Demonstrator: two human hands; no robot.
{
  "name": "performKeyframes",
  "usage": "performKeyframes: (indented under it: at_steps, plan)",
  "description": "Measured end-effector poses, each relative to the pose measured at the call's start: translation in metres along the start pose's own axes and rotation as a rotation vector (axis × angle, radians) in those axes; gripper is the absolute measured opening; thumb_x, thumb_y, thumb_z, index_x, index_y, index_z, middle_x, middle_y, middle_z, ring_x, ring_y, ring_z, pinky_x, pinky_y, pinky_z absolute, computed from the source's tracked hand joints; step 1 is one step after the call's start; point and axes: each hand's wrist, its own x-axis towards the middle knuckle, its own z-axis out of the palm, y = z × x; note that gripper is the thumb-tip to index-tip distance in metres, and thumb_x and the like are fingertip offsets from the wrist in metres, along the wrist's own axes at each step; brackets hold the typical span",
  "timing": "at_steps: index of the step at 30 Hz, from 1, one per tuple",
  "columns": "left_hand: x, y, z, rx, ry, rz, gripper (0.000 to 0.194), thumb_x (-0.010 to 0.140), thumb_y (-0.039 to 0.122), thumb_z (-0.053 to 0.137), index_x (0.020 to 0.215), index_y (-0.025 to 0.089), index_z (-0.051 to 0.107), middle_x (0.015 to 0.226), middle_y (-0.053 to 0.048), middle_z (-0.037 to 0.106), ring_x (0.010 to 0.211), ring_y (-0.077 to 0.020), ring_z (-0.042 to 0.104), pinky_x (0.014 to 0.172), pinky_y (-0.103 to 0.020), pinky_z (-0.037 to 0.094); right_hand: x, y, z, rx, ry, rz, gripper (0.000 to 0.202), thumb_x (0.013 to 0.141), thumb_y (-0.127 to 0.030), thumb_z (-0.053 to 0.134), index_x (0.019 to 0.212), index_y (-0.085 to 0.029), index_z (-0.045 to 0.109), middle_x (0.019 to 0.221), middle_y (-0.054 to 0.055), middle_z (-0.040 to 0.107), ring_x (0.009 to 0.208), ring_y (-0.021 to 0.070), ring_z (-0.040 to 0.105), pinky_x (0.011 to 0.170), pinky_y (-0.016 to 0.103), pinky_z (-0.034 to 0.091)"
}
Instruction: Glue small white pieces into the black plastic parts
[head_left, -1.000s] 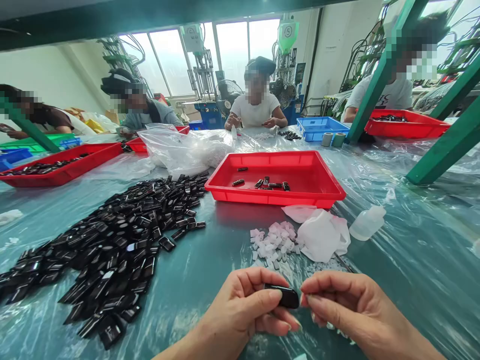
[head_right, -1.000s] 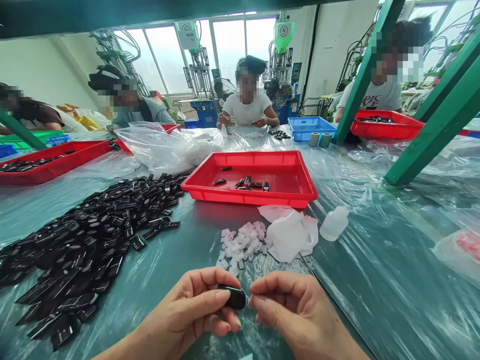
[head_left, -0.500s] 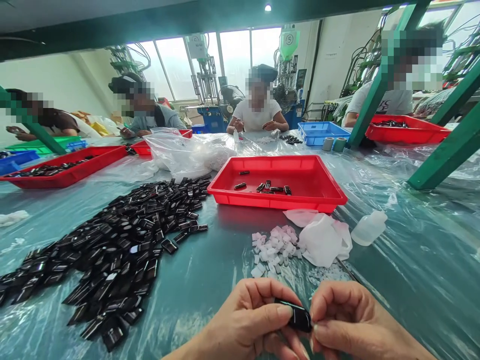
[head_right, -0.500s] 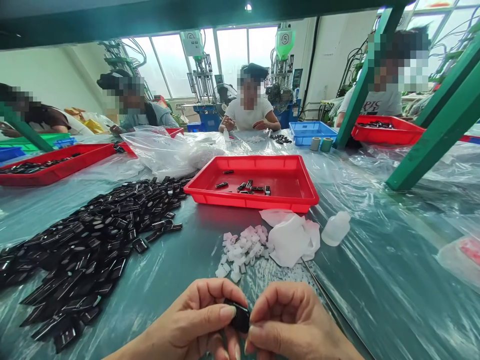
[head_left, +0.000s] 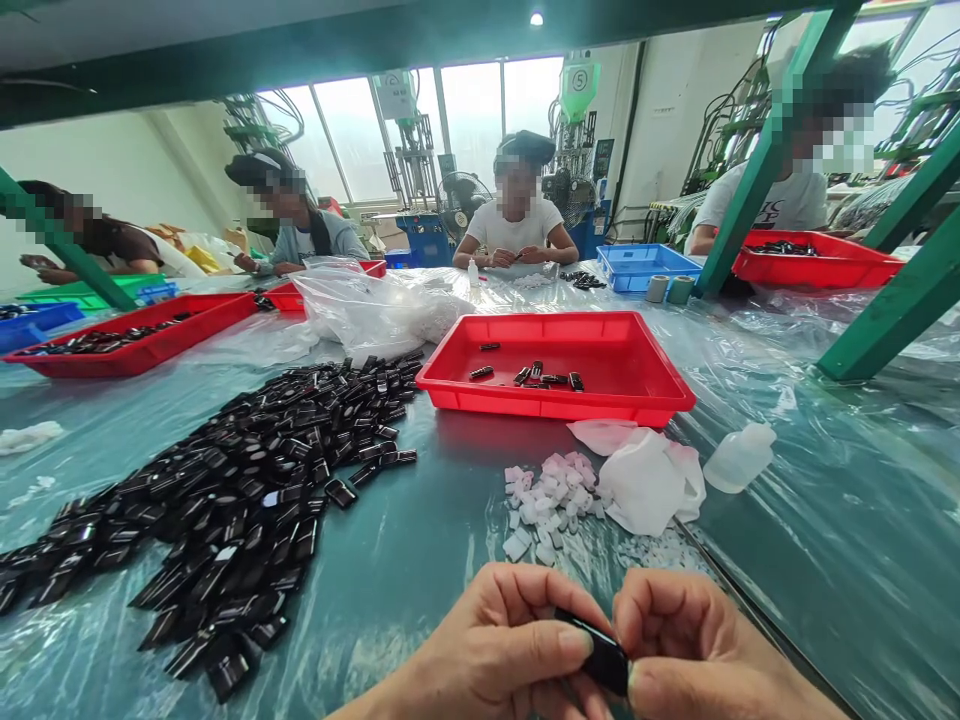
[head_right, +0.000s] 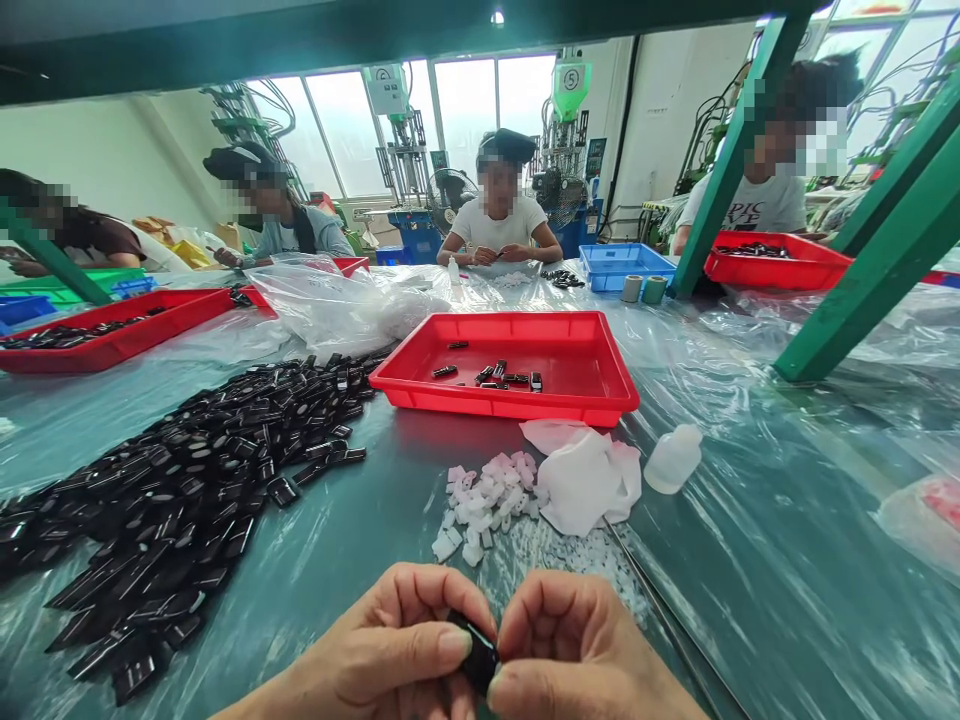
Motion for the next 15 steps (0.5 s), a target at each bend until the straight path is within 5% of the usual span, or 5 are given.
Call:
performKeyframes:
  at_steps: [5, 11, 15]
  plan:
    - [-0.001, 0.005, 0.007, 0.087, 0.134, 0.071, 0.020, 0.070, 0.021, 0.072, 0.082, 0.007, 0.065, 0.060, -0.006, 0.066, 0.054, -0.0144, 0.066, 0.047, -0.014, 0.050, 0.004, 0.000, 0.000, -0.092, 0.080, -0.041, 0.033, 0.063, -0.037, 0.076, 0.076, -0.014, 0.056, 0.053, -0.005, 0.056, 0.041, 0.0025, 0.044, 0.042, 0.013, 0.035]
    - [0.001, 0.035, 0.012, 0.232, 0.586, 0.318, 0.015, 0.078, 0.008, 0.059, 0.093, 0.008, 0.061, 0.077, -0.009, 0.068, 0.066, -0.0147, 0.068, 0.061, -0.017, 0.054, 0.005, -0.001, -0.001, -0.225, 0.163, -0.097, 0.036, 0.070, -0.048, 0.067, 0.072, -0.014, 0.056, 0.054, -0.002, 0.057, 0.044, 0.0052, 0.045, 0.041, 0.015, 0.038]
    - [0.007, 0.064, 0.015, 0.250, 0.632, 0.412, 0.015, 0.081, 0.002, 0.052, 0.093, 0.007, 0.057, 0.084, -0.012, 0.066, 0.078, -0.0165, 0.067, 0.068, -0.019, 0.054, 0.005, 0.002, -0.002, -0.320, 0.141, -0.104, 0.041, 0.068, -0.051, 0.067, 0.060, -0.016, 0.047, 0.049, -0.003, 0.054, 0.038, 0.0036, 0.040, 0.039, 0.015, 0.032]
